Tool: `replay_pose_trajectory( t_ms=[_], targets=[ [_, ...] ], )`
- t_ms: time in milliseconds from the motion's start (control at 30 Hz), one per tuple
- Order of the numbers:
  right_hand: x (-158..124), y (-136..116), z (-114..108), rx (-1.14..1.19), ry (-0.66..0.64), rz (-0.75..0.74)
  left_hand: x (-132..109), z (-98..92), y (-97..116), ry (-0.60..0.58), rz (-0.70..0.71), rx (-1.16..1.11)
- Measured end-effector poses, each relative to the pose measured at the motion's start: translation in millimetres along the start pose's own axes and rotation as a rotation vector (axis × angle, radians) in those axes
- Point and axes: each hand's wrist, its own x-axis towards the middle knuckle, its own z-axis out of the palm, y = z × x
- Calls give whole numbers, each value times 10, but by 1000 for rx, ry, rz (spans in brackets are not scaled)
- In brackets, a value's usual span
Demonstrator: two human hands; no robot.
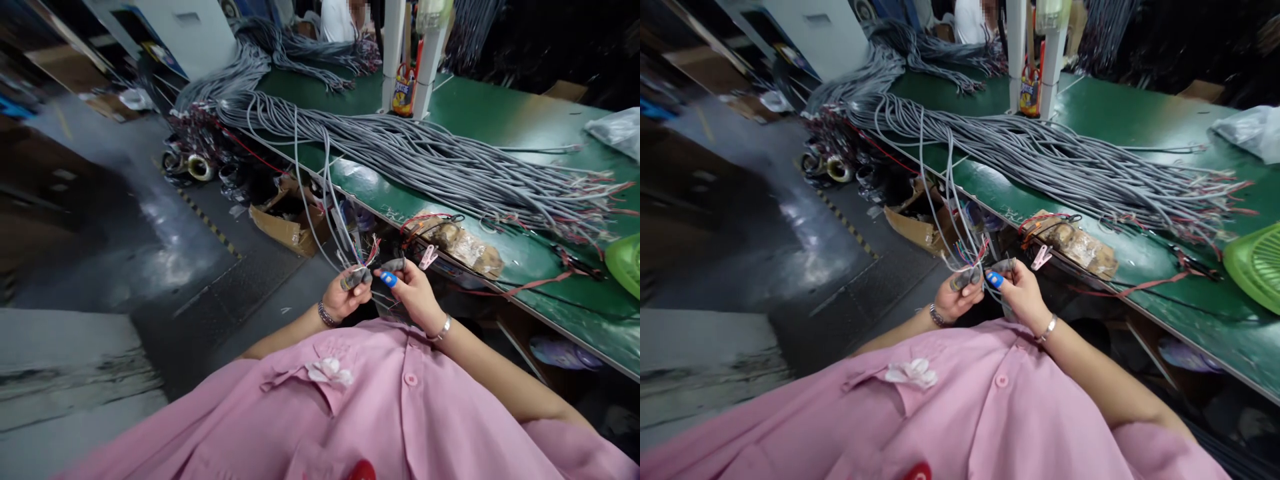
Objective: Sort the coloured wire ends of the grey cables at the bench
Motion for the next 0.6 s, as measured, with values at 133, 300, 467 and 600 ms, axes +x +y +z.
replay_pose_trajectory(
  t_ms=[133, 300, 467, 600],
  targets=[
    [116, -22, 185, 272, -71, 154, -46, -14, -67, -33, -8, 0],
    [104, -14, 262, 356, 1, 188, -60, -31, -114, -11, -12, 8],
    [77, 42, 255, 341, 110, 181, -41, -33, -153, 21, 5, 26],
    [57, 83, 236, 409, 95, 221, -23, -14, -194, 31, 22, 22]
  ],
)
